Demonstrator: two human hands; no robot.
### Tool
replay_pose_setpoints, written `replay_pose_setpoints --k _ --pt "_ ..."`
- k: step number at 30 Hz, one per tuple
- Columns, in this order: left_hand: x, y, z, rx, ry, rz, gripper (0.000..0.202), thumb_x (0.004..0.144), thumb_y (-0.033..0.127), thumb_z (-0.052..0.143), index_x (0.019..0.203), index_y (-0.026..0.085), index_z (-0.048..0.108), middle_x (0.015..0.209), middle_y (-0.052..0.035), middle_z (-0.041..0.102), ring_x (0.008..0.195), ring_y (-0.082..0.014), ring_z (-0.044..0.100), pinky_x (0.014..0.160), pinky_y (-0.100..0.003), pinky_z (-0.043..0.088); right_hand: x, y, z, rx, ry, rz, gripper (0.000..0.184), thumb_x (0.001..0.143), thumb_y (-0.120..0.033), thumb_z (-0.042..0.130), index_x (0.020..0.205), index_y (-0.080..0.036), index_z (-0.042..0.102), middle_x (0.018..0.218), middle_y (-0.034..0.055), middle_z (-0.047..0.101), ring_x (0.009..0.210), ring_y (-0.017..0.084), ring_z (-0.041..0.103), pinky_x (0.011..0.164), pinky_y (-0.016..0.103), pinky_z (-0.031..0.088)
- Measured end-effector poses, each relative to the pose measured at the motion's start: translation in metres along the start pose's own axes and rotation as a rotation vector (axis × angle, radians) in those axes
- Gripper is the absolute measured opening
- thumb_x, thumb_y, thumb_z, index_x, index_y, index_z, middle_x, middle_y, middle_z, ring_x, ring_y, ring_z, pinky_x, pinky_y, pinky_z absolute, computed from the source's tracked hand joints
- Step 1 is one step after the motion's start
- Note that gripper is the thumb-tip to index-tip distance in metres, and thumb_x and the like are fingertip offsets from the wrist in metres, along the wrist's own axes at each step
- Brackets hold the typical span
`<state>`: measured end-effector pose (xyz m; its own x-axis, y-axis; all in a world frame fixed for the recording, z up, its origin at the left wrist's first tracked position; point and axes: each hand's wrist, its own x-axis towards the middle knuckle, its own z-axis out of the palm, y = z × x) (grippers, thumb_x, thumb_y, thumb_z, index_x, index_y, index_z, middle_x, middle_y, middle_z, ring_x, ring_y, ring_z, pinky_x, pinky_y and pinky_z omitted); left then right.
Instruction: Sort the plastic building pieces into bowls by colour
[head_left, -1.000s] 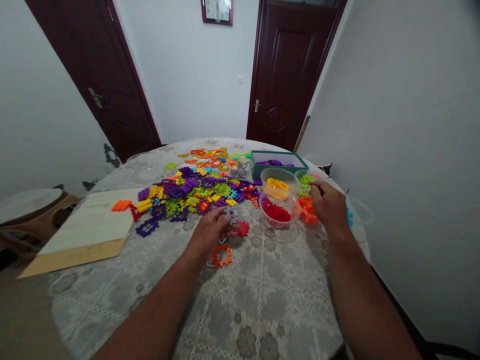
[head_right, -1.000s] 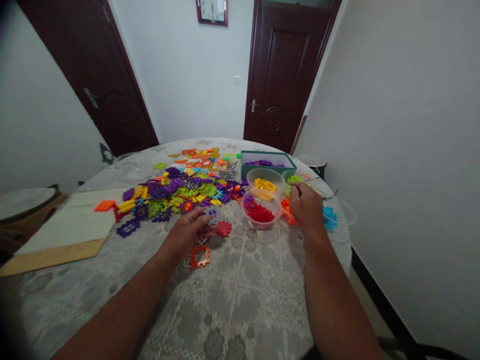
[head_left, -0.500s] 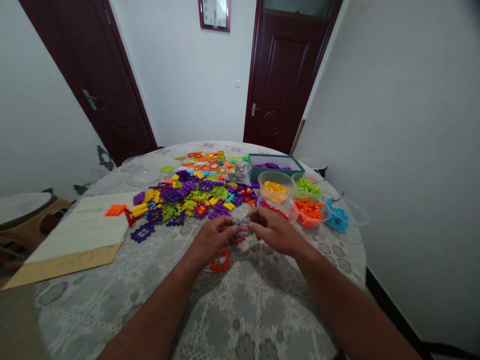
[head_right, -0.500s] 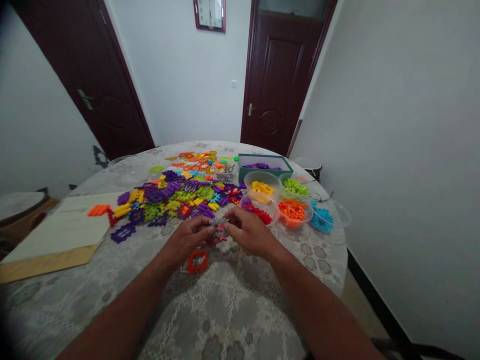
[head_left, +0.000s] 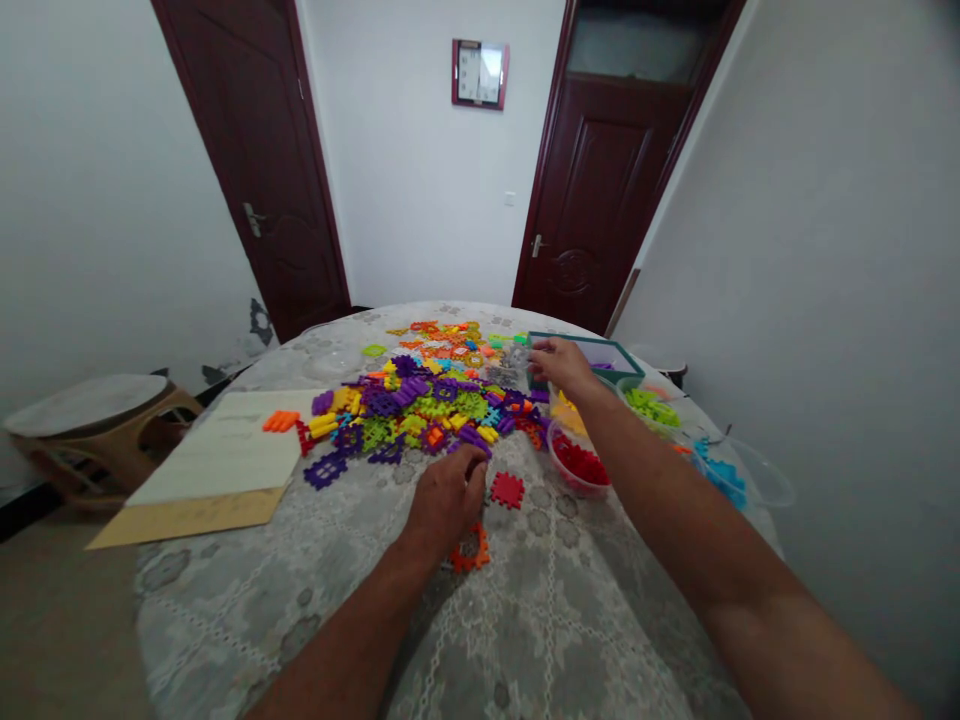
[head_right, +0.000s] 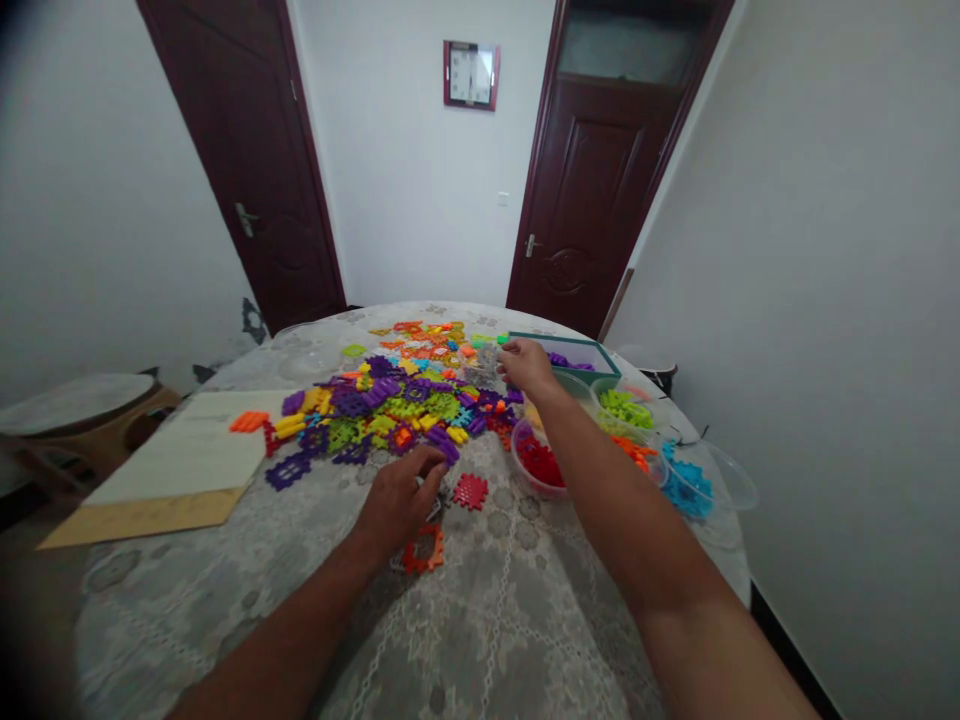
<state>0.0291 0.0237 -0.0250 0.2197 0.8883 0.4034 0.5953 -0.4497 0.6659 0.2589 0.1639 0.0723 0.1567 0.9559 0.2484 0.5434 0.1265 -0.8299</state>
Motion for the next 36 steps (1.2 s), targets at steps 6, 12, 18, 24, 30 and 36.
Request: replay_pose_setpoints --k 6,12,18,24,30,36 --pt "0.001 -0.007 -0.003 -0.004 0.082 -0.003 0.020 0.098 0.022 0.053 0.105 0.024 0.071 0.098 -0.0056 0.077 0.093 -0.0224 0.072 0.089 -0.035 0.052 -0.018 0.002 0.008 -0.041 0.005 -0.080 0.025 0.088 -0.019 0.057 0.106 -0.015 0.074 0.097 0.0084 0.077 0.084 0.019 0.073 0.078 0.033 0.058" --pt "0.007 -0.006 -0.009 -0.027 0.088 -0.045 0.026 0.095 0.019 0.052 0.113 0.021 0.071 0.110 -0.0086 0.077 0.101 -0.0240 0.072 0.099 -0.040 0.052 -0.143 0.018 0.021 -0.338 -0.318 -0.388 0.036 0.093 -0.015 0.051 0.121 -0.019 0.074 0.121 0.0122 0.077 0.111 0.027 0.071 0.100 0.042 0.053" --pt "-0.005 -0.010 -0.039 0.049 -0.283 0.111 0.075 0.078 0.035 0.080 0.148 0.025 0.055 0.153 -0.0149 0.057 0.143 -0.0335 0.051 0.119 -0.050 0.039 -0.215 0.069 0.061 -0.576 -0.191 -0.396 0.069 0.086 -0.003 0.049 0.154 -0.012 0.048 0.151 0.0232 0.056 0.141 0.034 0.052 0.116 0.052 0.042" --pt "-0.050 -0.018 -0.032 0.322 -0.443 0.006 0.133 0.048 0.053 0.099 0.162 0.024 0.038 0.170 -0.0263 0.026 0.156 -0.0510 0.024 0.122 -0.064 0.029 -0.215 0.065 0.065 -0.570 -0.226 -0.389 0.055 0.092 -0.009 0.048 0.147 -0.015 0.054 0.139 0.0203 0.064 0.128 0.033 0.057 0.110 0.049 0.045" --pt "-0.058 -0.036 -0.008 0.373 -0.276 -0.015 0.114 0.067 0.061 0.088 0.158 0.012 0.039 0.162 -0.0312 0.037 0.151 -0.0461 0.036 0.122 -0.060 0.030 -0.214 0.060 0.067 -0.429 -0.233 -0.409 0.047 0.097 -0.023 0.057 0.144 -0.020 0.056 0.135 0.0146 0.067 0.124 0.032 0.058 0.109 0.047 0.043" --pt "-0.050 -0.042 -0.002 0.386 -0.122 0.112 0.093 0.074 0.054 0.083 0.149 0.014 0.048 0.143 -0.0241 0.054 0.136 -0.0404 0.050 0.117 -0.056 0.038 -0.211 0.062 0.070 -0.270 -0.185 -0.410 0.040 0.096 -0.023 0.059 0.136 -0.018 0.062 0.127 0.0148 0.069 0.120 0.030 0.061 0.107 0.047 0.046"
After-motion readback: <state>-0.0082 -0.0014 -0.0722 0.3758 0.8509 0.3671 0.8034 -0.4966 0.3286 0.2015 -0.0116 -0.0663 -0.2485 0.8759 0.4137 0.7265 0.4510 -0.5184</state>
